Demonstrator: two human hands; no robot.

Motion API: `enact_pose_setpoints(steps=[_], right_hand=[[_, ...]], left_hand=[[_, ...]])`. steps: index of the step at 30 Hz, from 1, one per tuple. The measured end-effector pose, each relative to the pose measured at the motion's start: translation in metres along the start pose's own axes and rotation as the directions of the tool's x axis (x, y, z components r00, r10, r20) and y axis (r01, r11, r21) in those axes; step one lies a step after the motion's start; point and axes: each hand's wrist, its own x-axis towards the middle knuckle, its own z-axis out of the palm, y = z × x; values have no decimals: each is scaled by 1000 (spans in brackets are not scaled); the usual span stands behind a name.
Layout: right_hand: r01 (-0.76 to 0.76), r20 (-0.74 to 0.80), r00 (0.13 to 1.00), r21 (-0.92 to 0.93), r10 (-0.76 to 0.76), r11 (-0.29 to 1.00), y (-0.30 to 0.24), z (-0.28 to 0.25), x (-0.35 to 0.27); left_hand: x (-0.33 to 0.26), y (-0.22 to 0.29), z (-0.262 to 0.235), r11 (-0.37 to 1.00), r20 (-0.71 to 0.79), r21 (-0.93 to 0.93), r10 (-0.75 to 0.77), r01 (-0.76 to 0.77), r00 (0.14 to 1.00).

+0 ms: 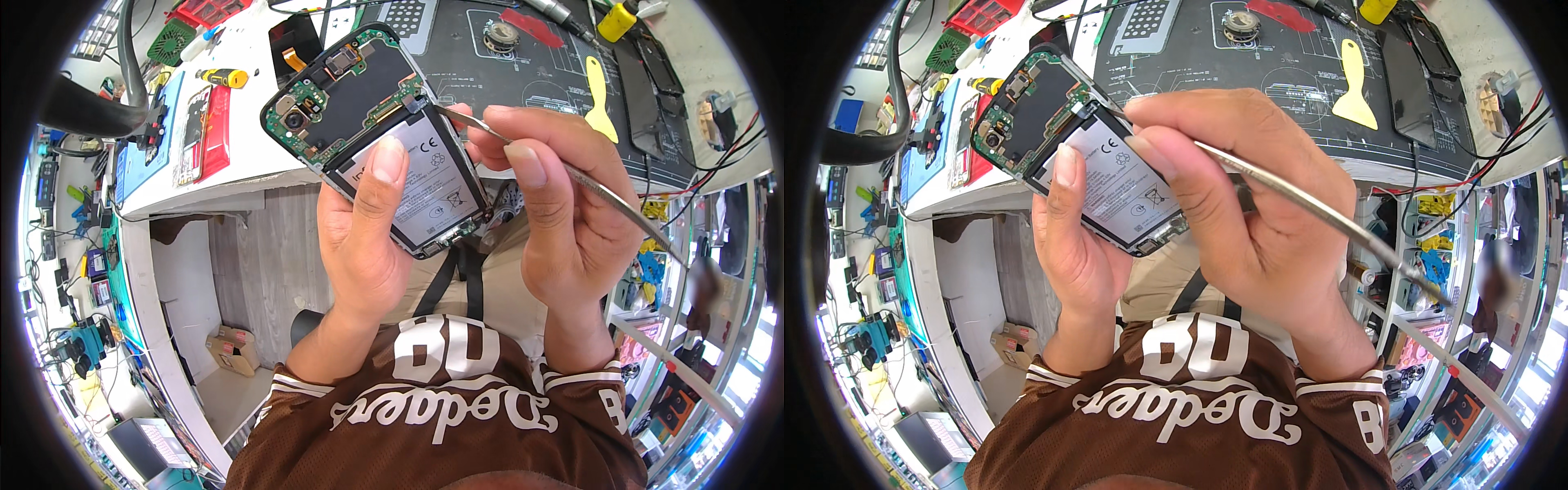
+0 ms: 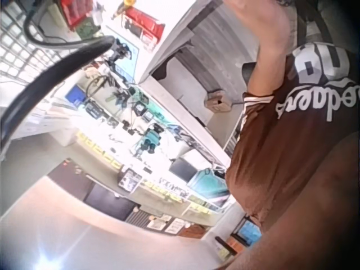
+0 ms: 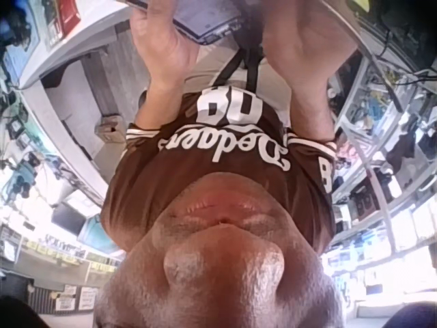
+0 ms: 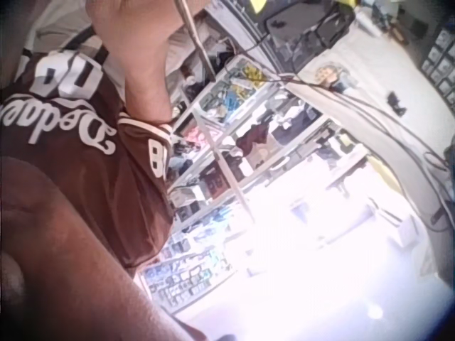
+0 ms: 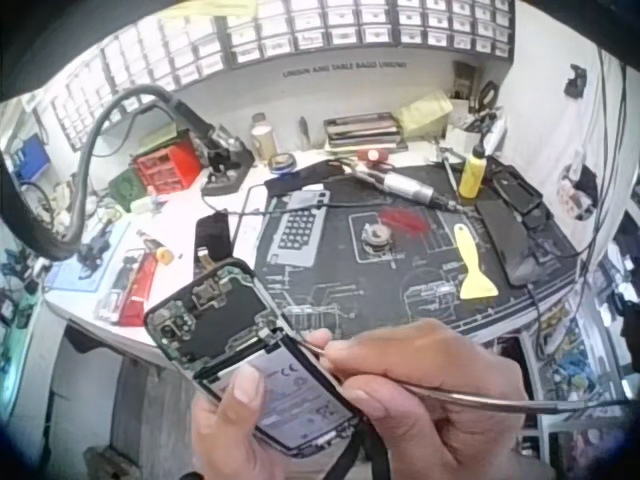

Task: The person uses a metal pick and a yellow plastic pry tool to carefully lift and separate the battery from the phone chassis. They repeatedly probe the battery edges and corners to loosen adhesive, then set the tools down on the workbench.

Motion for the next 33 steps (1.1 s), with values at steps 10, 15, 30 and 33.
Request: enact_pose_setpoints(steps=[10, 15, 30, 33], right_hand=[[15, 10, 1000, -112, -14, 994, 0, 0, -1], [-173, 55, 984, 72, 170, 982, 0, -9, 2], [-182, 79, 981, 53, 177, 982, -9, -19, 3], [-46, 64, 997, 0, 46, 999, -6, -17, -1]], left_hand=[[-1, -17, -3, 985, -47, 163, 71, -62, 996], [5, -13, -3, 985, -16, 164, -42, 44, 999], [10, -12, -2, 987, 10, -2, -163, 163, 987], [9, -7, 6, 990, -48, 56, -131, 133, 990]])
